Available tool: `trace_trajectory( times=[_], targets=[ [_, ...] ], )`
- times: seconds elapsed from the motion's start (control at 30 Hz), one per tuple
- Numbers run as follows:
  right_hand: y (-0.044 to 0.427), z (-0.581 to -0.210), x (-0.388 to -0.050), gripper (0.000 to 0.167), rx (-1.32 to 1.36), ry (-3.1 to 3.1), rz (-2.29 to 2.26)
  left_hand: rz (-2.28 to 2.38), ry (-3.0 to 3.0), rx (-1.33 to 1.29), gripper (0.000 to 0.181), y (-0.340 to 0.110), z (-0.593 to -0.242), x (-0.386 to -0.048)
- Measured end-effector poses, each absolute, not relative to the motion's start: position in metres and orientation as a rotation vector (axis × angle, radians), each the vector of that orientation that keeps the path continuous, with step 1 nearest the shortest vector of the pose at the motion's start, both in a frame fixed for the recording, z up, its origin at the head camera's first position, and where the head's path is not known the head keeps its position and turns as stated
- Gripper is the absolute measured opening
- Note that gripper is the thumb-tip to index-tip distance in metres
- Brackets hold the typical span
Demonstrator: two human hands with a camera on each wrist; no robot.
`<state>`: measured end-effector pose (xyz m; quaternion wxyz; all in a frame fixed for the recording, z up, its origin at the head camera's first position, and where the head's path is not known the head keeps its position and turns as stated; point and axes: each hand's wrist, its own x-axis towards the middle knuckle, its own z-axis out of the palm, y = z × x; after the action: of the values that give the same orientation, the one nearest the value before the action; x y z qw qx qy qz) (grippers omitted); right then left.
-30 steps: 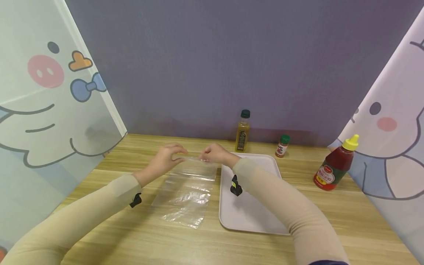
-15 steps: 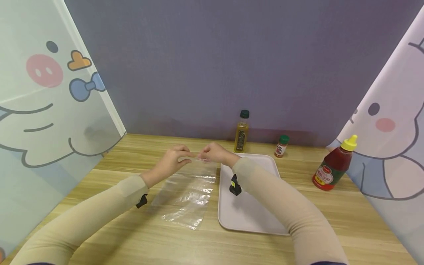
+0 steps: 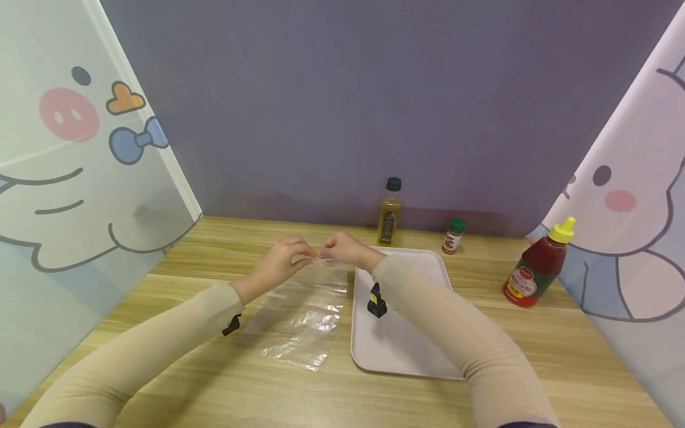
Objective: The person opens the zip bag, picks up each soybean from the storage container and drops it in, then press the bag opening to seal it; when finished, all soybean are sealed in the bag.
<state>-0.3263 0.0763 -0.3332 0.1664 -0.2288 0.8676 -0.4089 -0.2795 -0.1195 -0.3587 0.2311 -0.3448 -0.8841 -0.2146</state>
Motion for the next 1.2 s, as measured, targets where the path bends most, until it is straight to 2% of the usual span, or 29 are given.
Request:
trace_trajectory(
  times=[0.2, 0.5, 0.7, 1.0, 1.2],
  targets=[
    [0.0763, -0.3319, -0.3245, 0.02, -0.635, 2.475, -1.159, -0.557, -2.399, -0.951, 0.014, -0.1195, -0.3606, -0.2796],
    [0.0754, -0.331, -0.3212, 0.02, -0.619, 2.502, -1.14, -0.445, -2.474, -0.815, 0.013, -0.1185, -0.3641, -0.2794],
    [0.0762, -0.3321, -0.3238, 0.02, -0.641, 2.497, -1.154, -0.441, -2.41, -0.845, 0.01, -0.1167, -0.3635, -0.2788],
    [0.0797, -0.3311, -0.327, 0.02, -0.877, 2.493, -1.006, -0.426, -2.358, -0.908, 0.007, -0.1134, -0.3624, -0.2776],
    [0.0779, -0.3323, -0.3287, 0.022, -0.912, 2.491, -0.953, -0.416, -2.359, -0.925, 0.008, -0.1127, -0.3647, -0.2757]
  ],
)
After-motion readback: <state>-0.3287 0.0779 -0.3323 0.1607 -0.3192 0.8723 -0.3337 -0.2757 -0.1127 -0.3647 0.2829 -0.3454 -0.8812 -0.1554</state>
